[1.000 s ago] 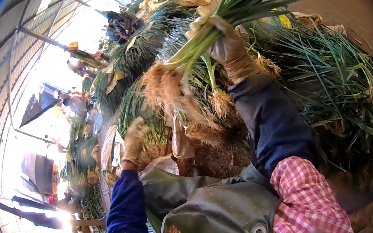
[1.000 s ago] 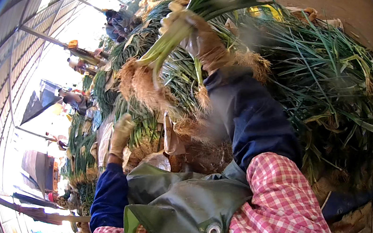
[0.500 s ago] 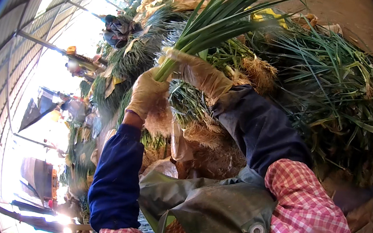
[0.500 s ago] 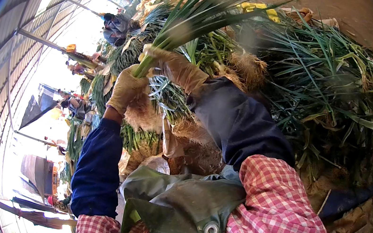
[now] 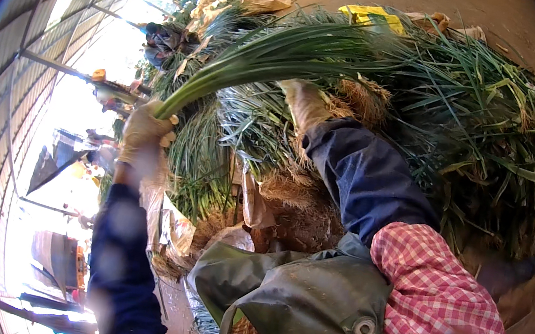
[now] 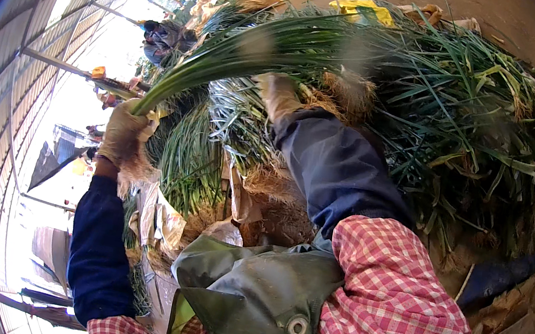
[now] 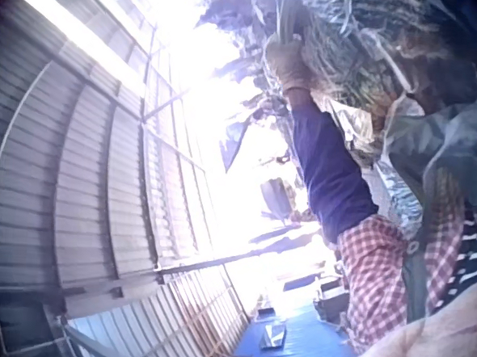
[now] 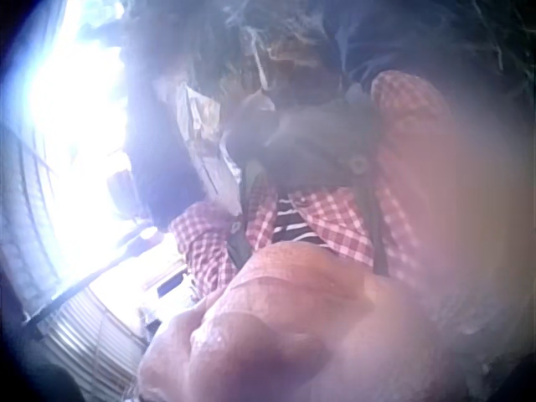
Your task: The person cleans and bundles scallions by hand, removing dirt and damaged leaves from the stalks and securing them together.
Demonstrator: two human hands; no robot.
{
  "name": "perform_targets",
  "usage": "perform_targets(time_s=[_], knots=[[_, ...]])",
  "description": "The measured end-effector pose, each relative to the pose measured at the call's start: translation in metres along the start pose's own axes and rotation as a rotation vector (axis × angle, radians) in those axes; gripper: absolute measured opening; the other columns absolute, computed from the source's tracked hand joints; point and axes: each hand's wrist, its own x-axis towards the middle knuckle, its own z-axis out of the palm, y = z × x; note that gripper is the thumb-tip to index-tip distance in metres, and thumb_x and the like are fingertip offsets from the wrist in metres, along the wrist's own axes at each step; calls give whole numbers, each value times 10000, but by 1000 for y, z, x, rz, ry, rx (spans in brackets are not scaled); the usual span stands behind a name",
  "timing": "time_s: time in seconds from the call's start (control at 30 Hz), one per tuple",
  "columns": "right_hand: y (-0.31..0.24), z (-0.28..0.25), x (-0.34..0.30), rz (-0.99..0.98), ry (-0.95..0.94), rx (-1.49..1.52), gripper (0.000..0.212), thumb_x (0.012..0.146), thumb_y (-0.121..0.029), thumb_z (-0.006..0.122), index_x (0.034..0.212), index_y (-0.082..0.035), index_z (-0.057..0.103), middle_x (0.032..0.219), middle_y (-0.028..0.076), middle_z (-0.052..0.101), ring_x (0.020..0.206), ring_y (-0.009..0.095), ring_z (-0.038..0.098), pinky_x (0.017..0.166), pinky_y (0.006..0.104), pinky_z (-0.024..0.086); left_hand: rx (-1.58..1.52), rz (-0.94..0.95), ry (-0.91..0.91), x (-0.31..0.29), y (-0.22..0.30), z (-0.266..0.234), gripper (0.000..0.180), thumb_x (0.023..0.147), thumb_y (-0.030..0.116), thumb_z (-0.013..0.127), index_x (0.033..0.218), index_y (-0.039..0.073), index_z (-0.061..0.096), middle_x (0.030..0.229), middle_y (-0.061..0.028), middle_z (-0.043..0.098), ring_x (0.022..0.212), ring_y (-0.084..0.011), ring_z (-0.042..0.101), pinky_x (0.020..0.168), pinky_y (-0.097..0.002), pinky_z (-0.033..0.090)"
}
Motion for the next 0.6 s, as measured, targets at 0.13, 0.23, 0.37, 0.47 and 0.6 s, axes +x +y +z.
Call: perform_targets(time_s=[0.13,0.23,0.37,0.47,0.6], knots=[[-4,-27,12,845,446,1060,318,849,-141,670,1104,32,589,970,114,679,827,270,656,715,340,547,92,27,75,-6,34,-49,165,761,76,530,850,-5,643,656,12,548,539,-70,472,477,-253,385],[-41,16,-14,524,252,602,697,826,-156,708,1371,42,320,1398,205,411,1278,319,413,1065,346,360,-26,-91,115,-44,2,-78,177,760,81,538,876,-10,636,666,5,552,542,-72,483,475,-249,393],[-33,13,17,329,0,366,1145,634,-397,843,1462,13,168,1426,256,370,1321,344,376,1095,340,297,-40,-11,165,-41,43,-97,227,762,80,531,941,-20,629,669,5,527,556,-71,463,487,-238,354],[-85,38,8,372,-148,523,1189,627,-391,852,1460,40,121,1445,278,319,1348,335,335,1111,330,271,-82,-4,107,-65,34,-100,235,780,83,524,970,-22,615,670,9,514,561,-68,458,500,-230,358],[-141,60,22,224,-189,682,1196,637,-424,841,1450,61,110,1441,289,315,1357,332,317,1124,334,247,-299,-39,105,-92,25,-98,227,808,109,533,988,-14,595,648,12,515,577,-68,496,539,-215,427]])
